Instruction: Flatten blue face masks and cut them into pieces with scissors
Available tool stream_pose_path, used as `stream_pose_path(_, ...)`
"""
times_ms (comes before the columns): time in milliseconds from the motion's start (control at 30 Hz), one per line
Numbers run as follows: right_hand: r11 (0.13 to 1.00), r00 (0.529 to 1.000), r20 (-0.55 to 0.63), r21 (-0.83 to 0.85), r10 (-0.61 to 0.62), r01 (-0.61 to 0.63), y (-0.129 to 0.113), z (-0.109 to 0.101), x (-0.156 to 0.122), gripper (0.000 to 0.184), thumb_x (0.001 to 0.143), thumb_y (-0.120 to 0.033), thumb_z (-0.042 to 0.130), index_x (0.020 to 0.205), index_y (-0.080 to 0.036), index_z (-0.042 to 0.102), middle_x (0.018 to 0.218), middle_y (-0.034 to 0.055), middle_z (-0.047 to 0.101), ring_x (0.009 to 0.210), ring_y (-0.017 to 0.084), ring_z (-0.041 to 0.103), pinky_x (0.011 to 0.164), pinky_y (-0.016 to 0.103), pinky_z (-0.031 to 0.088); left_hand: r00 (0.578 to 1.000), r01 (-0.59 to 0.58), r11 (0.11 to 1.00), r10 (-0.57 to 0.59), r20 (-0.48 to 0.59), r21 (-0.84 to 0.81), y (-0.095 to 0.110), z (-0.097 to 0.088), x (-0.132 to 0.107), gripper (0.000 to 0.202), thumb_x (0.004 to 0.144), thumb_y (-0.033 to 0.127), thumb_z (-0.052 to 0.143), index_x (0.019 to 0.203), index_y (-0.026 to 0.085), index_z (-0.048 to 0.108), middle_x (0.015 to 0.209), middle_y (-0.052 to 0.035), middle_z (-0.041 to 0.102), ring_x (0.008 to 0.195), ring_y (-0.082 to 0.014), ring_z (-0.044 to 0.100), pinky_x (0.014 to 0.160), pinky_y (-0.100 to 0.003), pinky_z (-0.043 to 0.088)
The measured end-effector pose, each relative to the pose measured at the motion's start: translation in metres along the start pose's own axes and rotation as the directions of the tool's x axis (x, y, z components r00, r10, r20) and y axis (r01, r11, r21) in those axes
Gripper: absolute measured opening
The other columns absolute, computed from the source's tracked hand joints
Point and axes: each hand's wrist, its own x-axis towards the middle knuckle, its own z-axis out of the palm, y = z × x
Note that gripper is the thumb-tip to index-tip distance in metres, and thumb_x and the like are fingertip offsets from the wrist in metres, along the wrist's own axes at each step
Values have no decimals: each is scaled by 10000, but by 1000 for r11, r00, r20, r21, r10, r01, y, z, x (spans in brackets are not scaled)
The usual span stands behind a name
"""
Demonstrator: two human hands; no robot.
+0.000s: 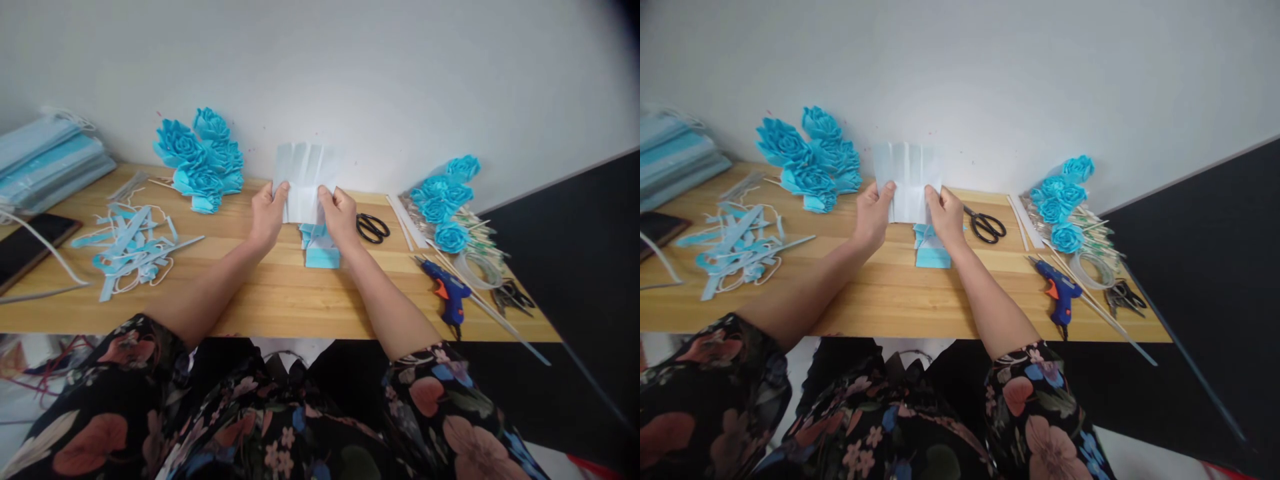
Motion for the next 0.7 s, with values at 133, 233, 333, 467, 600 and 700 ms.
stream_pose_path(133,999,995,-96,-29,-41,39,3,-1,3,556,872,-669,480,618,-229,252,586,-66,242,588,92,267,565,257,261,1000,-16,1000,16,-18,0,-2,1,-1,348,844,504,661,748,190,544,622,26,478,606,-110,468,546,-231,364)
stream_pose_path(233,999,993,-115,-38,-38,34,1,-3,2,556,874,-660,489,619,-232,243,579,-68,222,582,93,263,564,256,261,1000,-8,1000,8,-21,21,-3,0,0,358,846,511,661,739,194,535,581,39,417,548,-97,419,495,-229,321)
stream_pose_path(333,999,992,-120,-33,-44,40,-2,-3,1,563,878,-659,485,611,-232,232,574,-70,207,568,91,254,564,254,263,999,-5,999,6,-40,33,-2,-1,2,395,853,532,647,711,195,499,567,47,368,507,-81,362,452,-222,271)
stream_pose_path(467,996,987,-140,-46,-84,78,-5,-4,1,582,878,-673,472,602,-232,212,581,-66,185,569,91,239,562,257,256,998,3,999,1,-66,46,0,-3,5,430,862,536,635,674,195,452,557,49,327,491,-73,338,431,-217,249)
stream_pose_path(600,994,983,-152,-56,-99,92,-6,-4,1,578,889,-661,468,600,-233,210,584,-62,180,573,96,240,563,260,261,998,12,1000,-10,-60,27,2,-4,6,428,845,543,653,682,197,461,545,52,324,473,-68,329,412,-211,243)
stream_pose_path(700,994,982,-157,-43,-101,96,-6,-4,2,581,887,-666,467,597,-234,208,588,-61,173,568,95,237,559,260,265,998,49,999,-50,-47,-20,2,-3,8,420,839,558,656,705,198,487,532,55,341,451,-66,331,396,-207,246)
